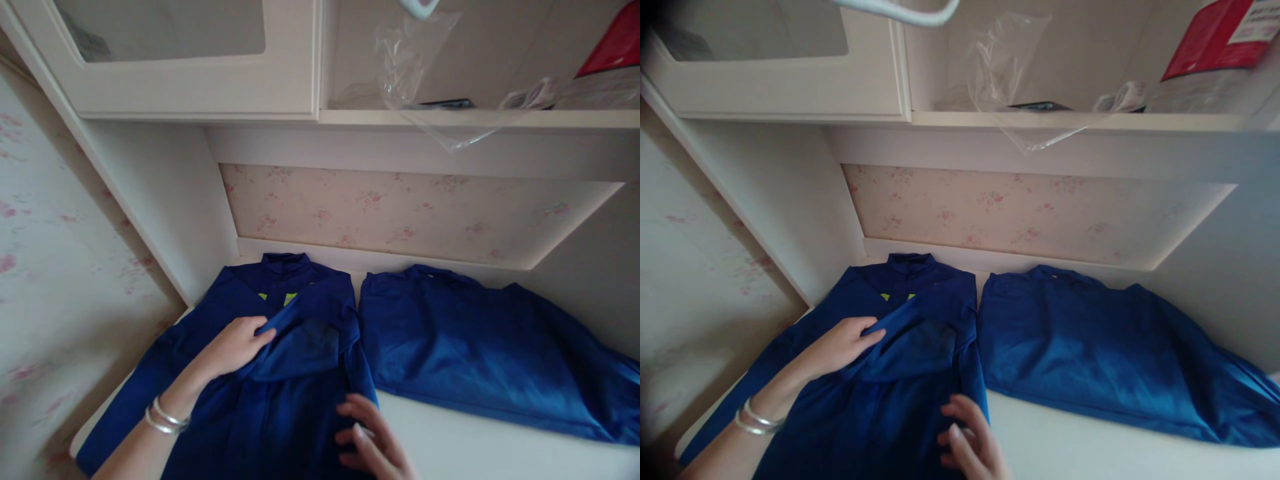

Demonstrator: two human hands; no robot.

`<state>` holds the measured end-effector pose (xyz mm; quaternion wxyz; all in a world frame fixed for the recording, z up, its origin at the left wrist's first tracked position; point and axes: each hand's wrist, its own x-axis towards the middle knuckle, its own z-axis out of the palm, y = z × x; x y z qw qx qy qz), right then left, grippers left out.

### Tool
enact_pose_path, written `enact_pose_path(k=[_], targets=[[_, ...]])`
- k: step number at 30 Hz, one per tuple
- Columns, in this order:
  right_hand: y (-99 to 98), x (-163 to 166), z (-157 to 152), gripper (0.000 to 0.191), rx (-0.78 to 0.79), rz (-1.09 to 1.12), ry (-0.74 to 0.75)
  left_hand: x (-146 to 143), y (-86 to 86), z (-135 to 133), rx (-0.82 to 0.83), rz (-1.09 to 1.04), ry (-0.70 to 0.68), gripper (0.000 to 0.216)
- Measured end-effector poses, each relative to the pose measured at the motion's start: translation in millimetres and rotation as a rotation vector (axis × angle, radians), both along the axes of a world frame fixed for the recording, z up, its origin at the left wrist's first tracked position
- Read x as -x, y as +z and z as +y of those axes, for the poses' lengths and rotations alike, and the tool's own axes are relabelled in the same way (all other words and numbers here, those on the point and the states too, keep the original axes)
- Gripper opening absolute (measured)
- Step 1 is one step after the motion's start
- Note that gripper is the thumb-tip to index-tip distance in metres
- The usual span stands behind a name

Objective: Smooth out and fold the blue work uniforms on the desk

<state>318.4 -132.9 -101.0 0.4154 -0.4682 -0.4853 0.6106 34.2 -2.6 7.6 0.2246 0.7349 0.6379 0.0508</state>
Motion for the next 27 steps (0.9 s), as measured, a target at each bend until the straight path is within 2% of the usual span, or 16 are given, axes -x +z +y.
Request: enact_pose_path(k=[1,3,4,6,8,10,11,14,17,19,21,23,26,27], targets=[[7.2,-5,10,0.050,0.100,0.156,-0.083,-19,12.8,-11,0.053,-0.117,-0.075,0.044],[22.9,-15,27,0.062,0.253,0.429,-0.185,-56,36.3,-36,0.298,-0.639,-0.257,0.042],[30.3,-19,34,0.067,0.284,0.503,-0.185,-72,46.1,-47,0.406,-0.847,-0.316,0.047],[41.4,-27,42,0.073,0.298,0.539,-0.156,-93,59.6,-61,0.522,-1.155,-0.339,0.049],[45.7,-34,45,0.081,0.285,0.444,-0.155,-97,61.1,-61,0.476,-1.277,-0.274,0.031],[42.2,-42,46,0.089,0.257,0.309,-0.191,-88,46.3,-50,0.270,-1.207,-0.167,0.022],[37.8,-48,45,0.088,0.244,0.258,-0.211,-80,32.1,-42,0.118,-1.088,-0.110,0.024],[17.5,-79,49,0.064,0.199,0.147,-0.309,-48,-31.8,-21,-0.292,-0.523,0.003,0.038],[-4.1,-118,58,0.044,0.047,-0.179,-0.446,-19,-101.3,-20,-0.424,-0.092,0.080,0.044],[-11.2,-132,65,0.046,-0.156,-0.529,-0.464,-7,-132.6,-27,-0.434,0.068,0.114,0.041],[-8.6,-125,69,0.051,-0.378,-0.818,-0.390,-5,-146.5,-34,-0.448,0.127,0.124,0.034],[1.7,-97,68,0.053,-0.541,-0.948,-0.204,-10,-146.7,-38,-0.466,0.110,0.111,0.029],[19.0,-36,63,0.063,-0.707,-0.932,0.262,-22,-138.4,-38,-0.470,0.056,0.071,0.027],[22.8,-18,62,0.059,-0.743,-0.906,0.410,-25,-136.6,-37,-0.470,0.043,0.056,0.028]])
